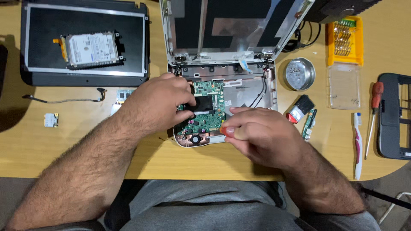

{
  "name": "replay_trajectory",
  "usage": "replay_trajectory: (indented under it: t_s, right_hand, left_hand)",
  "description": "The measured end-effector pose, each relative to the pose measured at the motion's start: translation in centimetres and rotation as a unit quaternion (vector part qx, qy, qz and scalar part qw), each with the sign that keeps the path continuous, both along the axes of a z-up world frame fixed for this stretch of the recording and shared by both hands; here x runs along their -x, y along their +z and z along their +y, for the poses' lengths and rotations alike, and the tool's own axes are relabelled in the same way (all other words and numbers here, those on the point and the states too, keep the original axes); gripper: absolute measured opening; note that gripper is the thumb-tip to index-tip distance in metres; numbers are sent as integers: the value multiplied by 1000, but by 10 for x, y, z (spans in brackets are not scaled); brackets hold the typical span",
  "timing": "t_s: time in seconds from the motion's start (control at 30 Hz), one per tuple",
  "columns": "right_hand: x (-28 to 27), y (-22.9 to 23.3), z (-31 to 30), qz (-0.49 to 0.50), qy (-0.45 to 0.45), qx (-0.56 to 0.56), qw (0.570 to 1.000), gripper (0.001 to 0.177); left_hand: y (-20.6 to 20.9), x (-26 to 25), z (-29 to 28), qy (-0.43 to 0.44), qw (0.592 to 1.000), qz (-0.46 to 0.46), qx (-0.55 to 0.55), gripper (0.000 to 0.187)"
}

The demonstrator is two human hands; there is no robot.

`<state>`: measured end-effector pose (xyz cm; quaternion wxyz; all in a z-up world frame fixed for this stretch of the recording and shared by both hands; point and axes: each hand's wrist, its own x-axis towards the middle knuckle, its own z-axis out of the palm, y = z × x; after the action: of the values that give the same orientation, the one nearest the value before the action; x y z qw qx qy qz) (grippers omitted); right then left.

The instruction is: The person removes a small circuit board from a disassembled laptop, cleans it with a toothbrush and a paintbrush, then reinserts it into the motherboard and secures it with a screwdriver.

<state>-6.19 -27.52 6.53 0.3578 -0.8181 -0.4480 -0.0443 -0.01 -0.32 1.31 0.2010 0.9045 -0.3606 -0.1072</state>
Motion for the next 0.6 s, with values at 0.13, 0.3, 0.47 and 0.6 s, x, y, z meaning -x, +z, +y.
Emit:
replay_trajectory:
  t_s: [0.13,0.3,0.47,0.6]
  right_hand:
    - [-4,-10,3,-19,-1,-94,995,7]
    - [-16,-25,-33,-10,17,-229,973,27]
    - [-37,-17,-68,-34,-95,-266,959,28]
    - [-24,-1,-74,74,-267,28,961,20]
  left_hand:
    - [0,1,6,-23,998,-38,50,20]
    - [2,2,6,-16,998,-29,49,20]
    - [5,1,2,-10,1000,-19,22,33]
    - [20,1,1,24,999,21,21,27]
